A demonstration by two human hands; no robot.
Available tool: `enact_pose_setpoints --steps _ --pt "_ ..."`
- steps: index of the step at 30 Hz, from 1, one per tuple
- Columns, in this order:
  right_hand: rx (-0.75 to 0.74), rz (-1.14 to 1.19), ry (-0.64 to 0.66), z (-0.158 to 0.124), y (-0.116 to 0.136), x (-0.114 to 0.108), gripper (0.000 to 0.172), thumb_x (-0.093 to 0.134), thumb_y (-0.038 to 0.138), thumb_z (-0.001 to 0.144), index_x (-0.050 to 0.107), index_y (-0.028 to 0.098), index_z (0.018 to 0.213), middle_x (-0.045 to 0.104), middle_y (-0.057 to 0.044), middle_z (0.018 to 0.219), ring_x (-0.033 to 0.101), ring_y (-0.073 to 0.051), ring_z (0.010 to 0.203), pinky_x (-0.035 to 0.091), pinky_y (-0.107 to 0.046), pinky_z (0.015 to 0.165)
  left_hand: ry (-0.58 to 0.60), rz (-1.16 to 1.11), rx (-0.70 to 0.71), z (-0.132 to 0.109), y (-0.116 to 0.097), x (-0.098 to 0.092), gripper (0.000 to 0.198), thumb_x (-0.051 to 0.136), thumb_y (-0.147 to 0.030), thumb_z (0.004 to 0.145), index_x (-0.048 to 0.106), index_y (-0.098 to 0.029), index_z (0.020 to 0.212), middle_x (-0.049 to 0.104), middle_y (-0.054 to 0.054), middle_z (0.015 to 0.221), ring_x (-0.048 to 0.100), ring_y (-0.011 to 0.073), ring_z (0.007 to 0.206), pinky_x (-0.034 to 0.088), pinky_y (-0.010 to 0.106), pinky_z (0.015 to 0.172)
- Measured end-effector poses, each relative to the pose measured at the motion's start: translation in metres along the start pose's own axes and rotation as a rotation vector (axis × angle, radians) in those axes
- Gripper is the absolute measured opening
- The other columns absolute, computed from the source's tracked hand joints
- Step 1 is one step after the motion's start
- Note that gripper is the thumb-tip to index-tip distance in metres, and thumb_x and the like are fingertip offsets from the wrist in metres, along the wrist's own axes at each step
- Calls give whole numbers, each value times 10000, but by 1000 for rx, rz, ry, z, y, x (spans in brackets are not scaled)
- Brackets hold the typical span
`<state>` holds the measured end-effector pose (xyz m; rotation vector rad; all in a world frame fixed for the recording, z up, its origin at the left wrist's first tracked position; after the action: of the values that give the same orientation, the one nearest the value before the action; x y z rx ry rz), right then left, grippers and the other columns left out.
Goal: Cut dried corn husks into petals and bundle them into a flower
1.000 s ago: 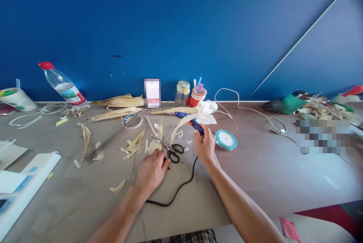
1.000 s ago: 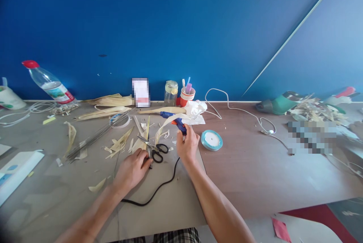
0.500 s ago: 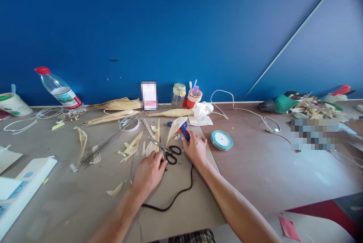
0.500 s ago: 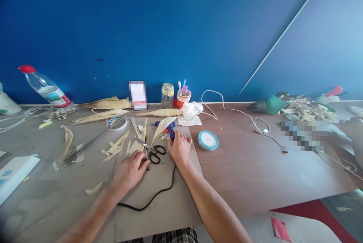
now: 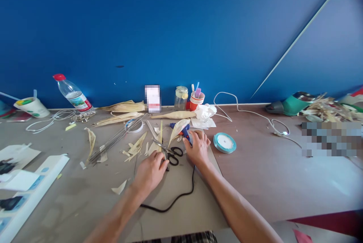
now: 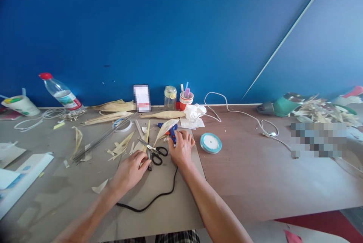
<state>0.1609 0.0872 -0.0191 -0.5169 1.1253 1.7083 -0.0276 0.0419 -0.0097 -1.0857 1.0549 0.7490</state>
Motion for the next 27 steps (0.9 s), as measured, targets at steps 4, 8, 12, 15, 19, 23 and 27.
enact_pose_setpoints --steps 4,8,12,15,19,23,27 --pt "-29 38 4 1 3 -3 275 522 308 819 605 210 1062 593 -78 1051 471 -243 969 296 -380 851 17 44 -12 10 -7 -9 163 422 -295 886 553 -198 879 621 48 918 622 162 825 453 258 721" --pt "-35 51 -11 2 2 -6 269 524 297 818 608 213 1059 596 -72 1048 474 -241 968 293 -378 853 56 149 -26 37 -19 -10 225 437 -346 877 559 -195 990 588 77 1044 627 181 838 455 260 668" --pt "-44 61 -44 3 3 -11 263 521 283 822 612 218 1060 596 -76 1050 481 -240 975 298 -383 857 129 216 7 69 -30 2 304 427 -341 875 529 -215 1132 553 103 1111 636 195 841 464 262 629" --pt "-40 70 -58 4 2 -14 257 527 278 822 617 214 1054 590 -79 1063 483 -240 983 302 -385 865 175 240 25 85 -35 10 272 411 -322 883 595 -169 1011 580 116 1053 643 198 816 473 273 658" --pt "-37 86 -63 4 0 -16 250 528 258 815 613 211 1046 580 -83 1058 480 -239 978 301 -390 864 32 175 32 94 -30 -10 295 391 -308 893 592 -165 1056 596 103 1105 627 180 881 469 262 751" --pt "-34 98 -65 5 -1 -15 253 522 260 819 604 215 1054 577 -78 1043 481 -231 958 298 -379 841 -213 77 -51 92 2 -62 340 401 -347 872 601 -158 1071 611 90 1136 605 188 935 444 259 825" --pt "-37 92 -54 4 0 -14 236 514 264 827 606 217 1039 584 -64 1022 487 -218 951 290 -366 836 -160 67 -218 77 47 -91 311 422 -393 835 645 -199 932 684 44 966 622 185 805 443 257 729"
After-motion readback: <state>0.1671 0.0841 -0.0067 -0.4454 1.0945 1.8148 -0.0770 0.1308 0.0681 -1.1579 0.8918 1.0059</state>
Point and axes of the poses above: each hand's wrist, its own z-axis towards the middle knuckle, its own x-axis out of the palm, y = z × x, the point moved 5 cm from there along z, towards the middle knuckle
